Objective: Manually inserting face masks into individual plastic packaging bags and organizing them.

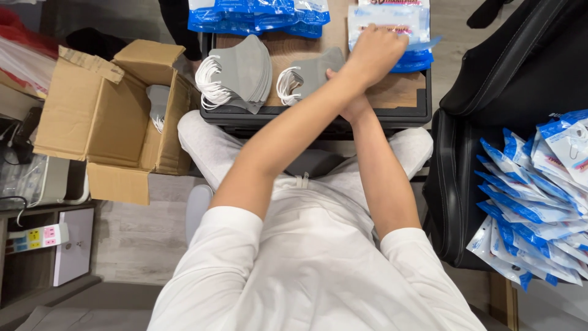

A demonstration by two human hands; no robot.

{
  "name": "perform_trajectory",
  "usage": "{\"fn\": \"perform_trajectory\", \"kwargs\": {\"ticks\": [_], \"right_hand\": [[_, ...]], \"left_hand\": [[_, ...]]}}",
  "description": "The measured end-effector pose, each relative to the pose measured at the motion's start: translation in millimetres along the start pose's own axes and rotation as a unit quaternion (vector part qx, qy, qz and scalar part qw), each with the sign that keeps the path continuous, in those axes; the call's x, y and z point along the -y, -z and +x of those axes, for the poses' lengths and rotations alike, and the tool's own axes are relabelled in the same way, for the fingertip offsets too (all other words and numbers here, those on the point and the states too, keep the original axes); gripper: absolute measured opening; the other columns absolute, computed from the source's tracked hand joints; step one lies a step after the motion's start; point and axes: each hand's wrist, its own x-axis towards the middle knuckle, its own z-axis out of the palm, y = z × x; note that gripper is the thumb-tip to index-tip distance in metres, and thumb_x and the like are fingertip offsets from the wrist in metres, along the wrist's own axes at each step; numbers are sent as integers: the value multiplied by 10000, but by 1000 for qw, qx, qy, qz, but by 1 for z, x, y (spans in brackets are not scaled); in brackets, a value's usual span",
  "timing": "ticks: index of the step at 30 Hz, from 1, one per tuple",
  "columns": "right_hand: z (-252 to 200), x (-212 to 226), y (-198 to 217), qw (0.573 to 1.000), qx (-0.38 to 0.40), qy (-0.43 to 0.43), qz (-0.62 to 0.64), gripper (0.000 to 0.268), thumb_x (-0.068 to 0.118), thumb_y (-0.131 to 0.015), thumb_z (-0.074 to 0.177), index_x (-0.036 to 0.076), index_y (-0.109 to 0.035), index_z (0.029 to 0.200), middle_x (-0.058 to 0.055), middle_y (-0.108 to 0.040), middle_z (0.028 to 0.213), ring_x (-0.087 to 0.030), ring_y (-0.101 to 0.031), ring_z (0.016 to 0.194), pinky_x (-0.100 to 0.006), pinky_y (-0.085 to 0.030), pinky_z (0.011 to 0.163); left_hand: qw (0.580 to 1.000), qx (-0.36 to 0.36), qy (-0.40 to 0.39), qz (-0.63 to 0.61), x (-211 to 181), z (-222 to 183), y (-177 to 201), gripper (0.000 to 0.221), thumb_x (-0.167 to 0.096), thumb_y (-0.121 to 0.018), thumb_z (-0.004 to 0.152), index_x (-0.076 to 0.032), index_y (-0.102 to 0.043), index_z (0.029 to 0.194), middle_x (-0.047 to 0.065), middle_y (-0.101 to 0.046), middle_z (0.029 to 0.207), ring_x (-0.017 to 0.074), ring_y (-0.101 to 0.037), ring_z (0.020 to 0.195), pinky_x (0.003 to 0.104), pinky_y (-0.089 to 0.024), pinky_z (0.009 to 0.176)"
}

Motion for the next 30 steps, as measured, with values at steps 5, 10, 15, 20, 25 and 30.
{"fn": "perform_trajectory", "kwargs": {"ticks": [5, 10, 15, 20, 25, 30], "right_hand": [[-24, -25, 16, 1000, 4, 6, 4, 194, 65, -728, 872, 101, -690, 1059, -59, -737, 981, -205, -708, 895, -328, -563, 750], [14, -65, -57, 1000, 4, 11, 11, 176, 82, -725, 881, 109, -694, 1053, -45, -730, 977, -190, -701, 896, -315, -557, 756], [25, -79, -65, 1000, 9, 5, 13, 158, 99, -722, 891, 118, -699, 1046, -31, -724, 973, -175, -693, 897, -301, -551, 762], [24, -86, -64, 1000, 4, -2, 7, 141, 116, -718, 901, 126, -703, 1040, -16, -717, 969, -160, -686, 898, -288, -545, 767], [20, -82, -59, 1000, -1, -4, -7, 124, 133, -715, 910, 135, -708, 1034, -2, -711, 965, -144, -679, 899, -274, -539, 773], [21, -70, -73, 999, 3, -29, -13, 260, 167, -722, 904, 93, -687, 1151, -50, -724, 1034, -189, -698, 939, -308, -567, 796]], "left_hand": [[983, -119, 31, -139, 56, -36, 119, 305, 117, -572, 802, -127, -693, 941, 63, -749, 895, 290, -687, 855, 398, -555, 693], [949, -13, 150, -277, 134, -109, 177, 275, 108, -646, 853, -139, -670, 733, 121, -648, 1378, 370, -512, 1344, 618, -342, 1124], [977, 0, 188, -102, 167, -154, 171, 495, 117, -664, 849, -135, -762, 1264, 173, -508, 1452, 407, -388, 1353, 599, -343, 1105], [952, -54, 195, -228, 78, -154, 170, 365, -240, -778, 926, -32, -704, 1216, 175, -617, 1259, 343, -562, 1205, 497, -472, 1034], [991, -5, 109, -76, 10, -154, 156, 797, -274, -935, 649, -74, -527, 1303, 139, -516, 1130, 300, -492, 886, 399, -465, 627], [936, 32, 198, -287, 41, -165, 176, 457, -31, -498, 950, -85, -422, 1397, 199, -663, 1166, 490, -593, 867, 565, -461, 610]]}}
